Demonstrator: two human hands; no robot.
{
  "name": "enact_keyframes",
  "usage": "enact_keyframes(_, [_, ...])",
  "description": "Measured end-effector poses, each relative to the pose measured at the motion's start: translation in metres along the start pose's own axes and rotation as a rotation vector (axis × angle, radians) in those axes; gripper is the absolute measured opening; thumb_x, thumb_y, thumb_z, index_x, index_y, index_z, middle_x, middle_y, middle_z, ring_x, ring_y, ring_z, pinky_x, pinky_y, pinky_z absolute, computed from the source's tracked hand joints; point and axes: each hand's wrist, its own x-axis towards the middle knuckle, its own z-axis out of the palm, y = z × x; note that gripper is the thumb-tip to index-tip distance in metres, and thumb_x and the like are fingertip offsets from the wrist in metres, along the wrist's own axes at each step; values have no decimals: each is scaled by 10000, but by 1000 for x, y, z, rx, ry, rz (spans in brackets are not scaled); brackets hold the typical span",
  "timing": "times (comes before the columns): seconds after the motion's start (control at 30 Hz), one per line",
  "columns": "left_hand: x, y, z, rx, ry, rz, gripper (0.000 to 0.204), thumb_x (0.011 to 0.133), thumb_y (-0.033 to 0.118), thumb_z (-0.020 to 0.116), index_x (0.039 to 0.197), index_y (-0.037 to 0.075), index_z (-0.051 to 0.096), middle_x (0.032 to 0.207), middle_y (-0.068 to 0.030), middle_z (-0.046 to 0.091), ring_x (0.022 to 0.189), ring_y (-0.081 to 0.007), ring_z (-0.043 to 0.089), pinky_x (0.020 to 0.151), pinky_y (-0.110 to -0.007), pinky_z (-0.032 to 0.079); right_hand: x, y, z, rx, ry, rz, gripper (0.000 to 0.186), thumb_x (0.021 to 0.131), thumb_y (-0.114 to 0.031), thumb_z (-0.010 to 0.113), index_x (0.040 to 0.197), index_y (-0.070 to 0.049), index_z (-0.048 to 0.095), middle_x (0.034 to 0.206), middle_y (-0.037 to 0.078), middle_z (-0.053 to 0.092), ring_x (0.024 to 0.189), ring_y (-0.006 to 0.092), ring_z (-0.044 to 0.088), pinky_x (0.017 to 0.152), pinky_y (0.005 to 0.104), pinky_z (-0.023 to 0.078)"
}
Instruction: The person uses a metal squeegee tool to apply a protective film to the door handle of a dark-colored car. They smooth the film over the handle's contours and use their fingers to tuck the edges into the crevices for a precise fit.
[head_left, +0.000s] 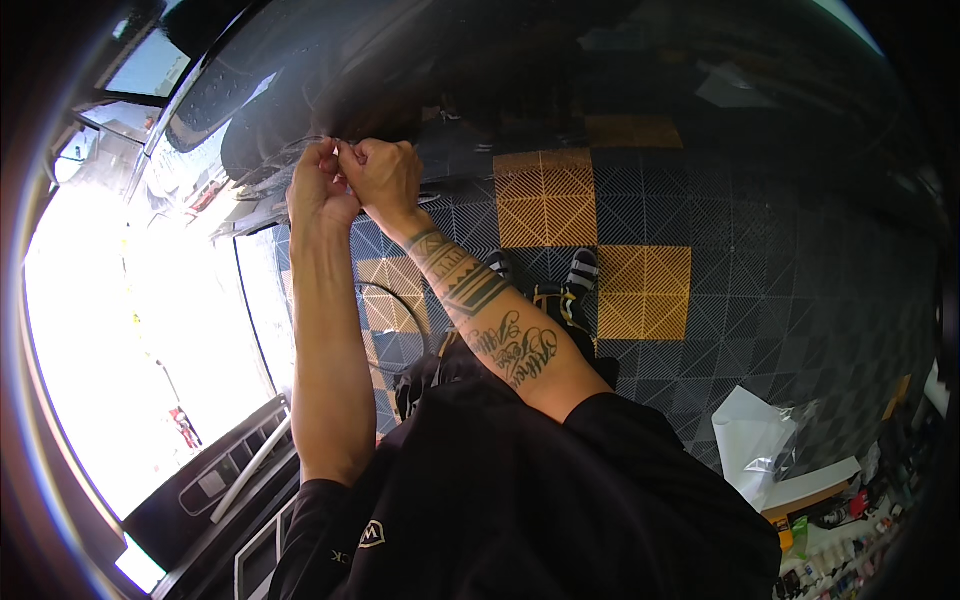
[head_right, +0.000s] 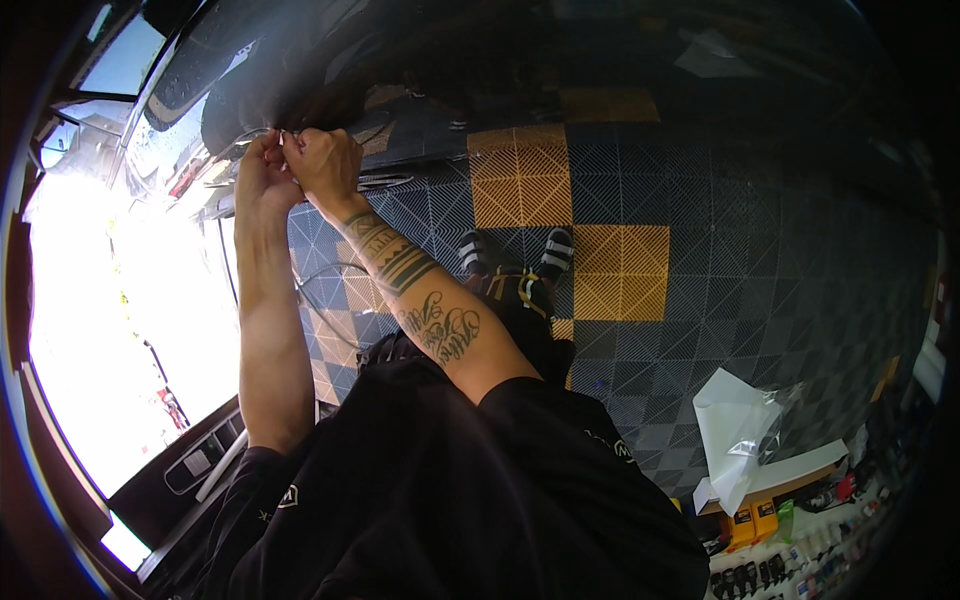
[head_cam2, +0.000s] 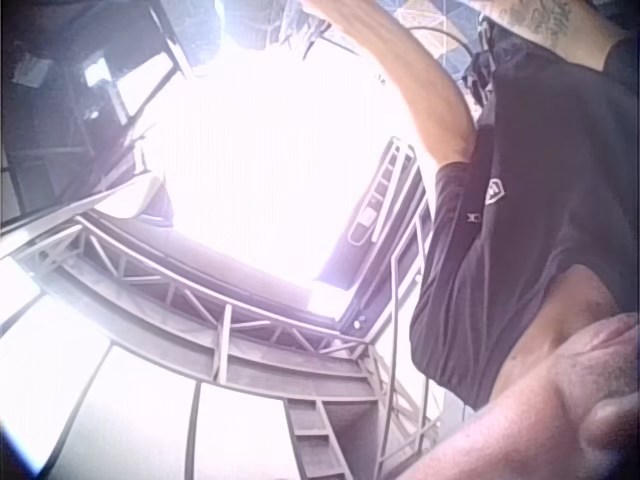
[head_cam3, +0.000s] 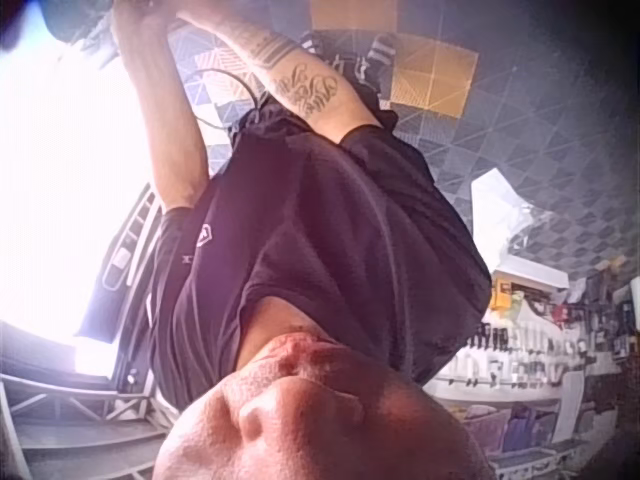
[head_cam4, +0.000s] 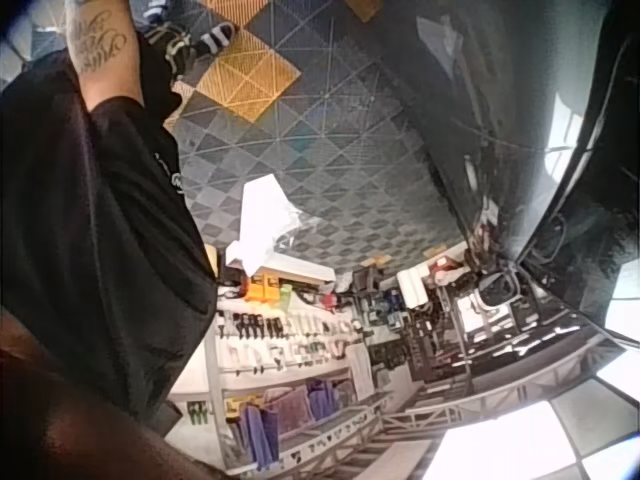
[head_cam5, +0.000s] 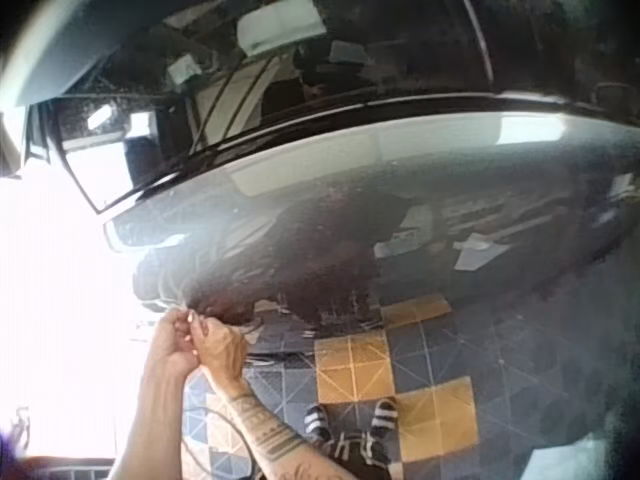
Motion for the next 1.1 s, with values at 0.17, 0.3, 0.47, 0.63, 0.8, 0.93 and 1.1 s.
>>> enact_keyframes(0.17, [-31,-19,19,473,187,541,117,824,109,659,837,-5,676,735,-14,605,725,-106,528,695,-283,417,1,-2,-6,-31,8,-12,343,823,-256,667,574,-21,632,526,155,584,463,322,597,456,400,437])
enact_keyframes(0.3, [-25,-23,11,453,114,667,142,828,63,651,888,-62,684,813,-65,660,740,-109,571,685,-232,449,2,-3,-4,-20,-2,3,332,810,-248,683,582,-13,632,536,174,575,467,332,594,448,397,429])
enact_keyframes(0.47, [-20,-19,6,403,49,657,118,833,49,654,876,-58,678,785,-64,653,694,-108,566,646,-233,452,4,2,0,-40,25,-28,282,800,-223,697,619,-11,657,541,164,585,469,313,604,432,362,431])
enact_keyframes(0.63, [-12,-38,6,328,14,798,98,853,49,645,839,-48,647,665,6,557,575,-40,454,520,-183,376,4,9,-7,-28,-61,-90,195,791,-179,691,694,-10,686,574,153,620,494,267,638,464,329,473])
enact_keyframes(0.8, [-8,-43,3,426,96,937,59,829,35,644,819,-23,636,613,50,485,543,-26,408,499,-188,342,6,13,-22,30,-172,-153,112,785,-111,679,780,0,684,630,150,655,554,269,668,513,321,515])
enact_keyframes(0.93, [1,-48,-5,493,89,1008,71,762,15,662,830,-1,647,632,39,477,585,-40,425,544,-207,365,7,17,-31,60,-246,-147,101,803,-71,674,827,27,667,669,152,671,562,236,677,501,289,511])
enact_keyframes(1.1, [12,-51,-11,495,50,1070,118,725,5,676,842,22,660,646,29,475,607,-45,428,568,-208,370,10,20,-30,57,-278,-172,99,816,-58,668,837,38,661,664,148,670,558,217,676,498,272,508])
